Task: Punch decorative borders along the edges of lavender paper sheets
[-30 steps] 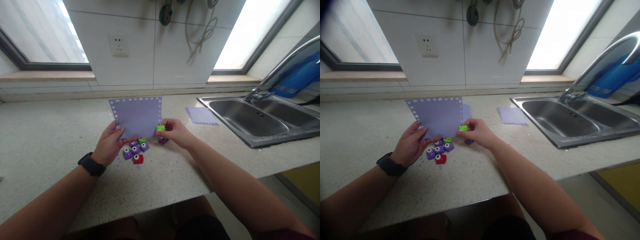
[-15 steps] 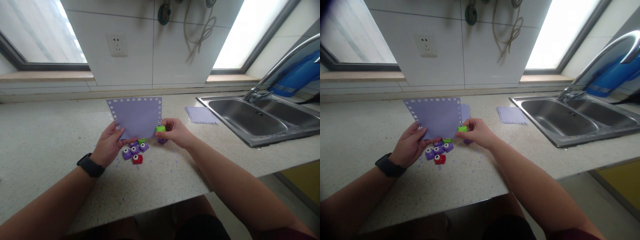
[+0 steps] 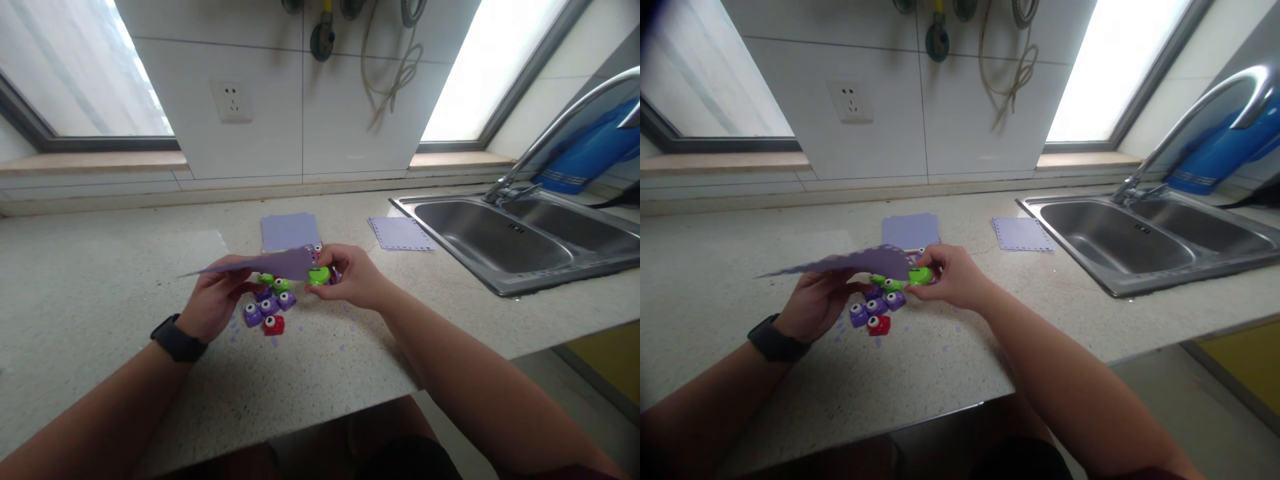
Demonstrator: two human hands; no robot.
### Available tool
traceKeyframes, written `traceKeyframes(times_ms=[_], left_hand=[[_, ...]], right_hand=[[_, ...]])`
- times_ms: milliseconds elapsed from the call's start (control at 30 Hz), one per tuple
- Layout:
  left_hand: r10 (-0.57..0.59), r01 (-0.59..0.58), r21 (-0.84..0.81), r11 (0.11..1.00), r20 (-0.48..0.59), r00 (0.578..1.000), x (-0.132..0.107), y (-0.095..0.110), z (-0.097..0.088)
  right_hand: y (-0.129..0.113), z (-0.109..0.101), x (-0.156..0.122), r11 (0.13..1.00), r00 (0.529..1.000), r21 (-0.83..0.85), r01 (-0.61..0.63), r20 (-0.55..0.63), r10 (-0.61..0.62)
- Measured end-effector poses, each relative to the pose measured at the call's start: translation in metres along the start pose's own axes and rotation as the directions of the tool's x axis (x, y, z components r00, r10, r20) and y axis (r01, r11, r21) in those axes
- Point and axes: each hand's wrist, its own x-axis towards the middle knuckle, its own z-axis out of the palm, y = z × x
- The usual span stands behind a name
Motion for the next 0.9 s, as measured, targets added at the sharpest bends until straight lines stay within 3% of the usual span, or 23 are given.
traceKeyframes(times_ms=[133,333,567,900], left_hand=[[0.041,-0.059,0.136,0.989,0.135,0.99,-0.005,0.007,-0.002],[0.128,-0.163,0.228,0.96,0.163,0.978,-0.006,0.01,-0.004],[0.13,-0.173,0.242,0.955,0.183,0.974,-0.005,0.012,-0.003],[0.112,-0.146,0.258,0.955,0.14,0.984,-0.006,0.014,-0.001]], right_hand=[[-0.01,-0.001,-0.003,0.964,0.98,-0.181,0.197,0.009,-0.199],[-0.016,-0.003,-0.005,0.898,0.959,-0.339,0.282,0.081,-0.27],[-0.017,-0.003,-0.007,0.841,0.922,-0.378,0.386,0.166,-0.349],[-0.021,-0.002,-0.008,0.805,0.882,-0.36,0.471,0.183,-0.434]])
